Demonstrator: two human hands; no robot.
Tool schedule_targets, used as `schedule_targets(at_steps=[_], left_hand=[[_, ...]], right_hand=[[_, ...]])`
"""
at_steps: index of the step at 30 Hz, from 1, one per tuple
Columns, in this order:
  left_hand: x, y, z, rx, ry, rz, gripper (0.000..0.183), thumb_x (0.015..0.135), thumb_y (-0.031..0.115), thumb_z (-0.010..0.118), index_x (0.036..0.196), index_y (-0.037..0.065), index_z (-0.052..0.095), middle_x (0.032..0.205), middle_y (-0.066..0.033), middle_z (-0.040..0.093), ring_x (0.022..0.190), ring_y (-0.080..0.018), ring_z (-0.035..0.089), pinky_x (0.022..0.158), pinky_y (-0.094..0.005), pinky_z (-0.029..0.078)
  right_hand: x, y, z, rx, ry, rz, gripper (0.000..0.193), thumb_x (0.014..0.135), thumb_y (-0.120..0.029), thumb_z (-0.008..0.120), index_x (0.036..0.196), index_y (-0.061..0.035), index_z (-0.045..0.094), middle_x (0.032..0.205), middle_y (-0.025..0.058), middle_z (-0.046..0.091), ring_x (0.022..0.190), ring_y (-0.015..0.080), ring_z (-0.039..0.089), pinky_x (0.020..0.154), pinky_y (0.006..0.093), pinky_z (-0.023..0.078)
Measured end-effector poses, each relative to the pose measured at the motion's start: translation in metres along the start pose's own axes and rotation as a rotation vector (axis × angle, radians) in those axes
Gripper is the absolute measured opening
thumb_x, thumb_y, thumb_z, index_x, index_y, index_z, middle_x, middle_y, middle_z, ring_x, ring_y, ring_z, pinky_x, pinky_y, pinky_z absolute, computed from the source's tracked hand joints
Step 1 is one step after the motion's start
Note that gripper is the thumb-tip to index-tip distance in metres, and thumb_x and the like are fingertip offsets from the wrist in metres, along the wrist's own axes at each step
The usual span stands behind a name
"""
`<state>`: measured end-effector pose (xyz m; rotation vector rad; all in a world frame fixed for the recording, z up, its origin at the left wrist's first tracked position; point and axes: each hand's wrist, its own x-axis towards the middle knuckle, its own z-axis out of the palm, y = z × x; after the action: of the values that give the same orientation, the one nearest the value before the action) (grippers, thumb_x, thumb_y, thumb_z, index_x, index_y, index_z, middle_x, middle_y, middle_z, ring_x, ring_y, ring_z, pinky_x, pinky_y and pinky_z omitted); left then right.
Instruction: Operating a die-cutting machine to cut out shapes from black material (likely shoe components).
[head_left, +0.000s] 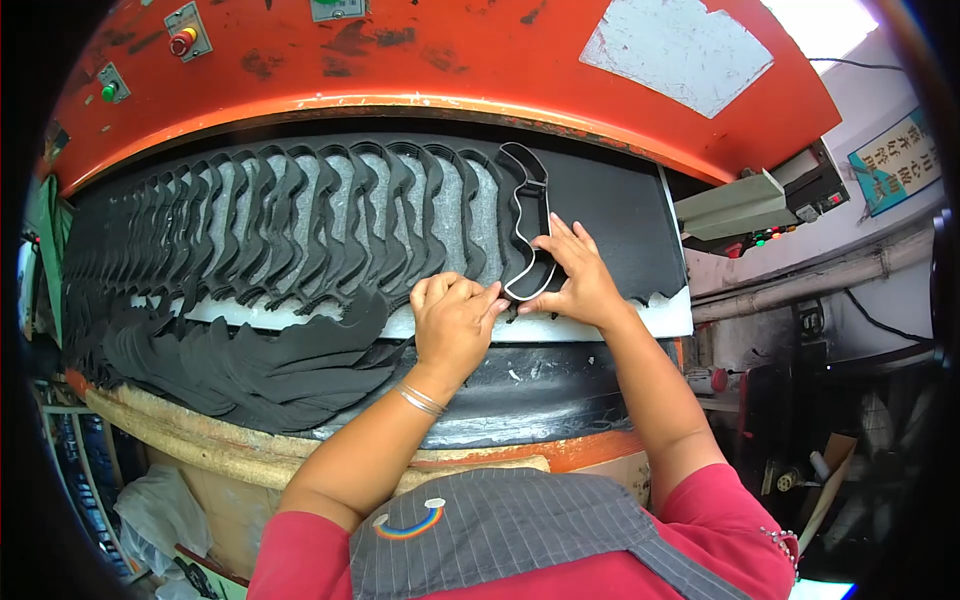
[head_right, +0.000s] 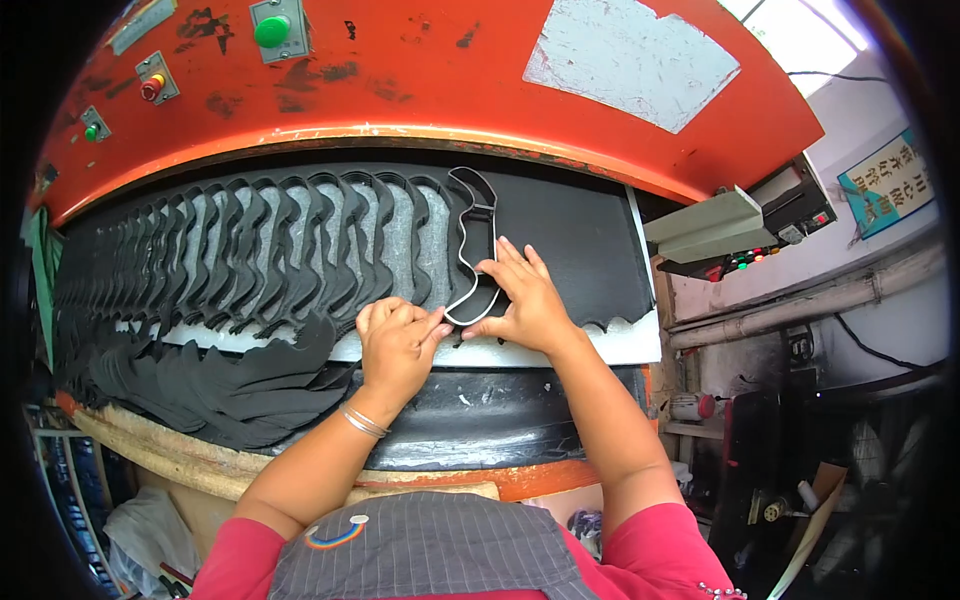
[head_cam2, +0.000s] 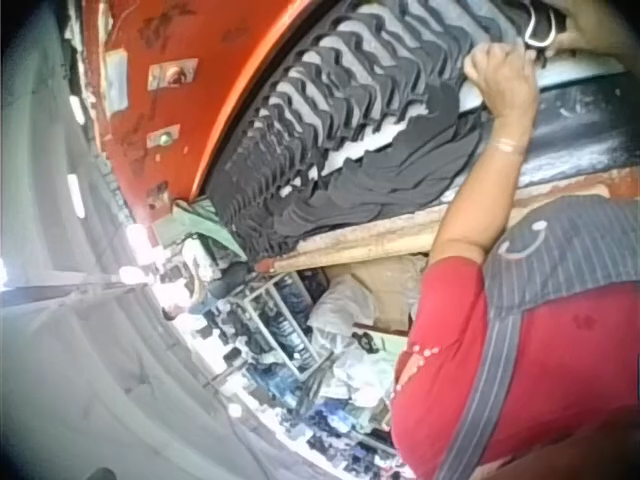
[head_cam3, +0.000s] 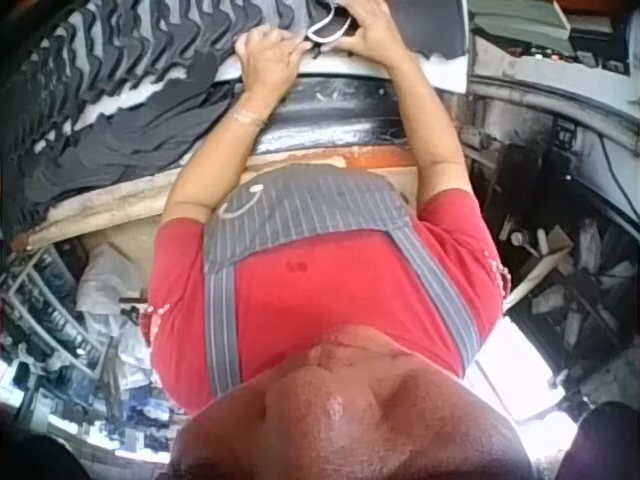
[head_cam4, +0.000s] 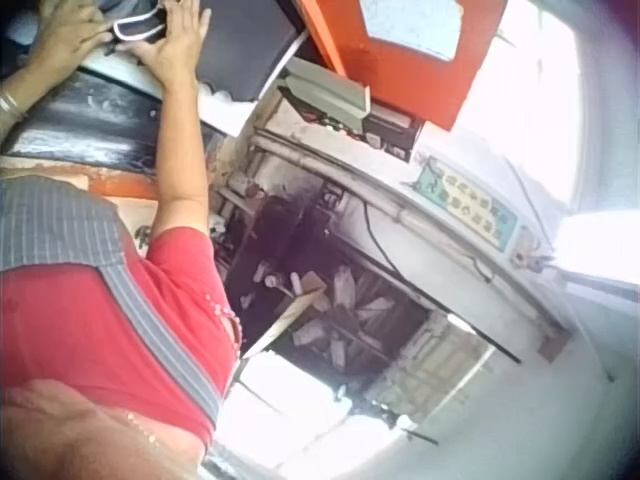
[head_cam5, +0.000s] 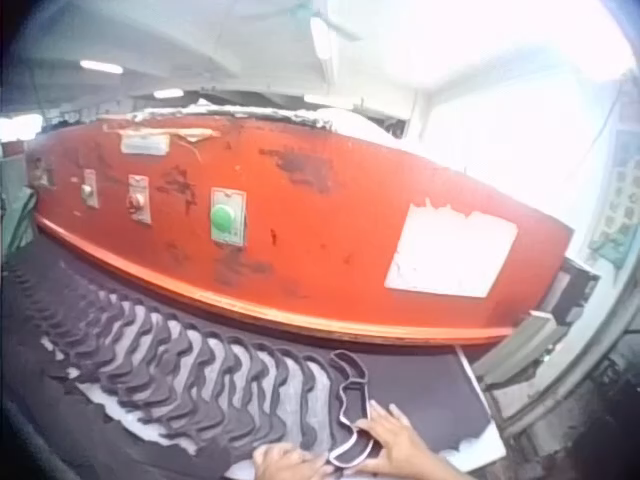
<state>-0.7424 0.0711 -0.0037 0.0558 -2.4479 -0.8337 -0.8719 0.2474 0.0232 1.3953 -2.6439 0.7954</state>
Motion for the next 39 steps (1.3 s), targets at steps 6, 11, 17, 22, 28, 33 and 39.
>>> schedule_targets(at_steps=[6, 11, 17, 22, 28, 33, 39], left_hand=[[0.0, 0.003, -0.001, 0.007, -0.011, -0.006, 0.021, 0.076, 0.025, 0.073, 0.094, 0.014, 0.075, 0.081, 0.0023, 0.062, 0.092, -0.0197, 0.053, 0.089, -0.0407, 0.034], [-0.002, 0.003, 0.003, 0.002, 0.019, 0.017, 0.021, 0.076, 0.023, 0.073, 0.095, 0.014, 0.075, 0.08, 0.0023, 0.062, 0.092, -0.0201, 0.053, 0.089, -0.0409, 0.034], [0.007, -0.001, -0.006, 0.027, -0.013, 0.039, 0.025, 0.076, 0.023, 0.074, 0.098, 0.012, 0.074, 0.089, 0.0005, 0.064, 0.095, -0.0222, 0.053, 0.091, -0.041, 0.034], [0.034, -0.041, -0.078, -0.245, 0.038, -0.143, 0.042, 0.078, 0.015, 0.073, 0.116, 0.002, 0.062, 0.119, -0.0153, 0.059, 0.112, -0.0299, 0.056, 0.099, -0.0383, 0.043], [0.086, -0.24, -0.232, -0.069, 0.459, -0.365, 0.059, 0.086, 0.019, 0.069, 0.136, -0.003, 0.045, 0.135, -0.0215, 0.049, 0.126, -0.0304, 0.047, 0.106, -0.0365, 0.036], [0.158, -0.343, -0.338, 0.239, 0.721, -0.364, 0.078, 0.09, 0.032, 0.063, 0.144, -0.01, 0.025, 0.153, -0.0237, 0.022, 0.144, -0.0301, 0.019, 0.117, -0.0364, 0.014], [0.139, -0.413, -0.464, 0.612, 0.706, -0.311, 0.067, 0.09, 0.013, 0.052, 0.144, -0.012, 0.021, 0.152, -0.0278, 0.02, 0.144, -0.0355, 0.017, 0.118, -0.0381, 0.011]], right_hand=[[-0.002, 0.0, -0.001, -0.037, -0.014, -0.01, 0.09, 0.048, -0.053, 0.086, 0.118, -0.0049, 0.056, 0.132, 0.0276, 0.05, 0.135, 0.0368, 0.038, 0.112, 0.0531, 0.023], [-0.005, 0.005, -0.001, -0.041, -0.032, -0.005, 0.087, 0.05, -0.053, 0.085, 0.119, -0.0075, 0.057, 0.134, 0.0283, 0.048, 0.136, 0.0366, 0.036, 0.112, 0.053, 0.022], [0.005, -0.001, -0.007, -0.071, -0.07, 0.021, 0.096, 0.05, -0.055, 0.084, 0.129, -0.009, 0.051, 0.141, 0.0283, 0.042, 0.14, 0.0358, 0.03, 0.113, 0.0517, 0.02], [0.01, -0.049, -0.031, 0.032, 0.106, 0.199, 0.105, 0.054, -0.046, 0.086, 0.141, -0.0094, 0.039, 0.145, 0.0209, 0.039, 0.137, 0.0371, 0.032, 0.11, 0.0472, 0.029], [0.063, -0.116, -0.019, 0.234, 0.17, 0.093, 0.073, 0.067, -0.035, 0.084, 0.126, -0.0047, 0.055, 0.116, 0.0147, 0.061, 0.107, 0.0286, 0.06, 0.093, 0.0374, 0.048], [0.181, -0.174, -0.043, 0.375, 0.465, -0.195, 0.059, 0.07, -0.034, 0.081, 0.115, -0.0048, 0.058, 0.084, 0.0112, 0.064, 0.075, 0.0241, 0.066, 0.065, 0.0339, 0.054], [0.268, -0.203, -0.009, 0.133, 0.658, -0.182, 0.027, 0.082, -0.026, 0.069, 0.089, -0.0085, 0.05, 0.076, 0.0082, 0.062, 0.061, 0.0299, 0.062, 0.046, 0.0392, 0.047]])
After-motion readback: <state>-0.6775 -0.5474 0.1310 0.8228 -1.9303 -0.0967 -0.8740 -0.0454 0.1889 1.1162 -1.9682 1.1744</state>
